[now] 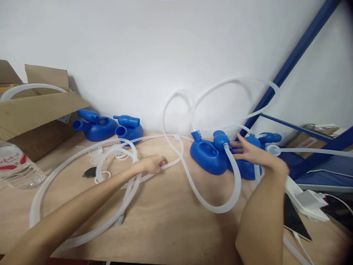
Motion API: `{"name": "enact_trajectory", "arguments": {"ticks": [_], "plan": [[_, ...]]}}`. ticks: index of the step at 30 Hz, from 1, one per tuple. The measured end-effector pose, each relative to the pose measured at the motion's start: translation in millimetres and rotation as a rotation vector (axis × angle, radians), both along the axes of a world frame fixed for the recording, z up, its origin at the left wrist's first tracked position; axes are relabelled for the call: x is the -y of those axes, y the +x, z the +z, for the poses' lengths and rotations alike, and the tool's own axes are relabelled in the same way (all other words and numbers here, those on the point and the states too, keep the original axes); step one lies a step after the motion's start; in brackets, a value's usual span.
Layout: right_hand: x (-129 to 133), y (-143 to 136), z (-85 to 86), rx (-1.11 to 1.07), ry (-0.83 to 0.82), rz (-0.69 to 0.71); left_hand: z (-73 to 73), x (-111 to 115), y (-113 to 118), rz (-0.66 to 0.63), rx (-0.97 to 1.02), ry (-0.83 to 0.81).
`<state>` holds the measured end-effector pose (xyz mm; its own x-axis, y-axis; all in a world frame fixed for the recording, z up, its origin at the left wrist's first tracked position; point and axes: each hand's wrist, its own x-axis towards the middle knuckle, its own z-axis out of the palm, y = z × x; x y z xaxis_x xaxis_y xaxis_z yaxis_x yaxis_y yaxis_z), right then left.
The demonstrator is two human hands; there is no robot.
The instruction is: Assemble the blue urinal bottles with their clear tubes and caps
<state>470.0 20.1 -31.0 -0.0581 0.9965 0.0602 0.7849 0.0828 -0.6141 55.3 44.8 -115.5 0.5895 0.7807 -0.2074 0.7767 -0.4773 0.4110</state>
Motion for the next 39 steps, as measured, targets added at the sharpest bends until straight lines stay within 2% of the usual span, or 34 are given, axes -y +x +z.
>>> {"name": "enact_trajectory", "arguments": {"ticks": [3, 5, 7, 10, 13, 14, 16, 17, 19, 21, 22, 26, 29, 31, 35, 39], "plan": [[46, -13, 32.1, 0.079, 0.148, -0.067, -11.4, 8, 18, -0.042, 0.06, 0.027], [69, -40, 48.1, 0.141, 0.222, 0.003, -14.6, 14, 29, -0.093, 0.081, 0.035], [77, -77, 52.6, 0.224, 0.217, 0.12, -11.7, 17, 34, -0.149, 0.092, 0.032], [61, -139, 34.9, 0.413, -0.008, 0.337, 10.0, 14, 22, -0.245, 0.086, 0.017], [27, -191, -0.1, 0.535, -0.2, 0.486, 48.9, 5, -16, -0.281, 0.108, 0.046], [17, -204, -11.9, 0.574, -0.253, 0.559, 62.0, 0, -33, -0.217, 0.147, 0.113], [4, -221, -31.3, 0.623, -0.34, 0.602, 82.2, -9, -69, 0.032, 0.16, 0.286], [0, -225, -38.2, 0.631, -0.369, 0.611, 87.5, -15, -87, 0.198, 0.135, 0.391], [-2, -228, -45.9, 0.633, -0.403, 0.637, 87.5, -27, -118, 0.571, 0.06, 0.583], [0, -226, -46.7, 0.618, -0.421, 0.682, 75.6, -39, -141, 0.795, -0.009, 0.638], [1, -224, -45.4, 0.608, -0.428, 0.703, 67.0, -45, -148, 0.848, -0.037, 0.613], [2, -215, -36.5, 0.568, -0.491, 0.684, 36.6, -64, -159, 0.871, -0.043, 0.481], [0, -212, -33.8, 0.595, -0.507, 0.652, 32.3, -68, -158, 0.863, 0.0, 0.568], [-1, -213, -35.4, 0.654, -0.506, 0.63, 38.5, -65, -157, 0.836, 0.018, 0.659], [-5, -217, -40.2, 0.788, -0.534, 0.569, 60.2, -54, -149, 0.771, 0.143, 0.809], [-6, -213, -34.6, 0.801, -0.565, 0.558, 79.6, -38, -133, 0.586, 0.353, 0.876]]}}
